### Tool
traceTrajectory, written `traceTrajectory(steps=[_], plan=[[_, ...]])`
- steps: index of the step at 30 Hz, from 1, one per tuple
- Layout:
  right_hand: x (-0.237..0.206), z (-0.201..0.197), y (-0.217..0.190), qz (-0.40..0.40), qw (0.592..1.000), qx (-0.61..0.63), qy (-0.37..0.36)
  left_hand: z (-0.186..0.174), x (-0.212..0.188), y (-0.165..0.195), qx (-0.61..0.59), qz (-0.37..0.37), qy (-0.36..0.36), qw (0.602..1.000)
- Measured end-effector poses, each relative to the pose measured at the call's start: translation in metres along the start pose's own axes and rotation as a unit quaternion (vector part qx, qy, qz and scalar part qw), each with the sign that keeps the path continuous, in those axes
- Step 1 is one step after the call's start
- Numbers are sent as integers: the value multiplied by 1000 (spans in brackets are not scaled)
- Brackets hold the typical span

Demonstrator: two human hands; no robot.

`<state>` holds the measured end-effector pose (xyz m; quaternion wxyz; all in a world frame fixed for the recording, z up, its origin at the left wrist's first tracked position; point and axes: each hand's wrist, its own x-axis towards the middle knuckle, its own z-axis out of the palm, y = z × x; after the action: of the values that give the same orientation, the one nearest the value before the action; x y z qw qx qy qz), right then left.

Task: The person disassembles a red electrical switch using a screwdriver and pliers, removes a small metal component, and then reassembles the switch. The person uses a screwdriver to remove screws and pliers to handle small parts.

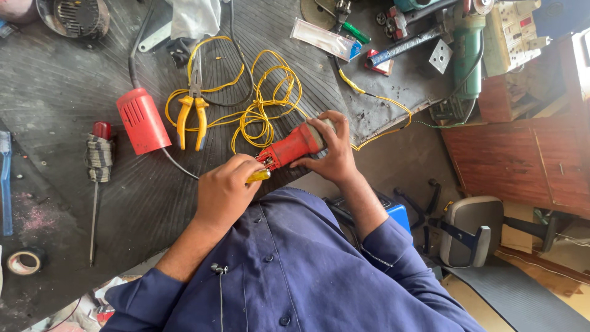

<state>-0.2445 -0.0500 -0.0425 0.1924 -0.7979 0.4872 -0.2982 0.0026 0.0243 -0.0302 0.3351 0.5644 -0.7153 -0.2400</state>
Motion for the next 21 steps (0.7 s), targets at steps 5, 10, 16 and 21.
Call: traceTrajectory(steps=[5,10,16,21], plan=[[-14,5,-8,-46,996,-16,77,-2,5,-5,28,-11,-48,998],[-18,16,-18,-60,992,6,110,-3,8,-14,23,-47,-77,996],[-8,14,-19,18,992,69,101,0,7,-12,10,-24,-81,996],[0,2,-15,20,994,93,51,-5,11,-5,-59,-26,-73,995]])
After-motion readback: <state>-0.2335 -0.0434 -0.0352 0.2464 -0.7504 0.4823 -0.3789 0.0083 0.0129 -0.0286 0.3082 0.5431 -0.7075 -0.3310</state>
